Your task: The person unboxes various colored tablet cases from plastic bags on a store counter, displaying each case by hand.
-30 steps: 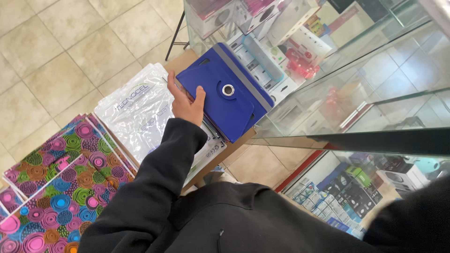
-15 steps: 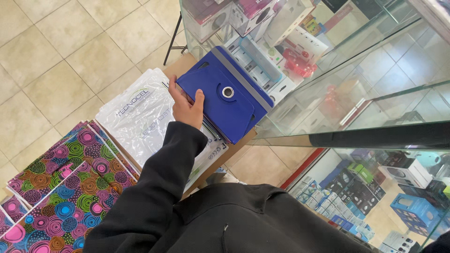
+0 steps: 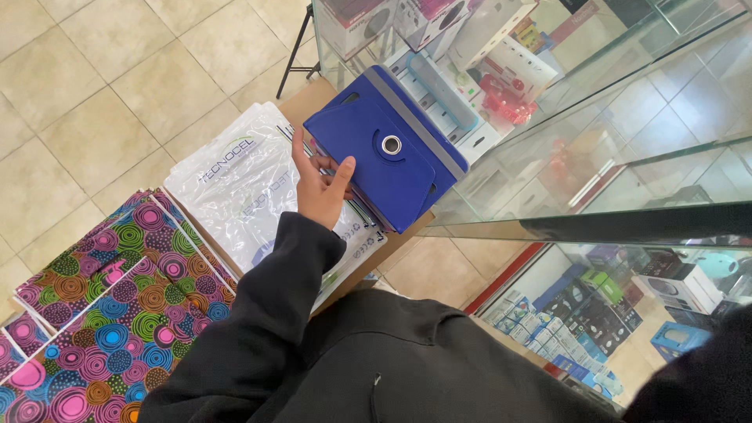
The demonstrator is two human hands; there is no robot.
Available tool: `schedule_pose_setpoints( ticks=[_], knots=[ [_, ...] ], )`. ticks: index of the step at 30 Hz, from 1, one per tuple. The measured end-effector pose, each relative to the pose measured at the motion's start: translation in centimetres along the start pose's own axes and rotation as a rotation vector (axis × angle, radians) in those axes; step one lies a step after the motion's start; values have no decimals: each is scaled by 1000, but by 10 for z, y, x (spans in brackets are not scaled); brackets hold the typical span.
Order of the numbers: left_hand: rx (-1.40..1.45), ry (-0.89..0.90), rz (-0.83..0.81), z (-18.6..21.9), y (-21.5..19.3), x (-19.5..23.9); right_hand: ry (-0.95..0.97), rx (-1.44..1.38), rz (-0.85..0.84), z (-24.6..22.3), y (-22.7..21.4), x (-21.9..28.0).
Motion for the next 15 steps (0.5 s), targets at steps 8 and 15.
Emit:
schedule_pose_setpoints(
  ticks=[8, 15],
  knots=[
    [56, 80, -11, -1, 4, 9, -775, 540, -75, -268, 292, -113],
    [-340, 7, 69, 11, -9, 14, -703, 512, -51, -197, 348, -113]
  ],
)
Point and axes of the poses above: each hand's wrist, its own x-axis away from the middle knuckle, its own y-axis out of the palm, z = x × y, the point moved 1 cm from there along -x, towards the middle knuckle
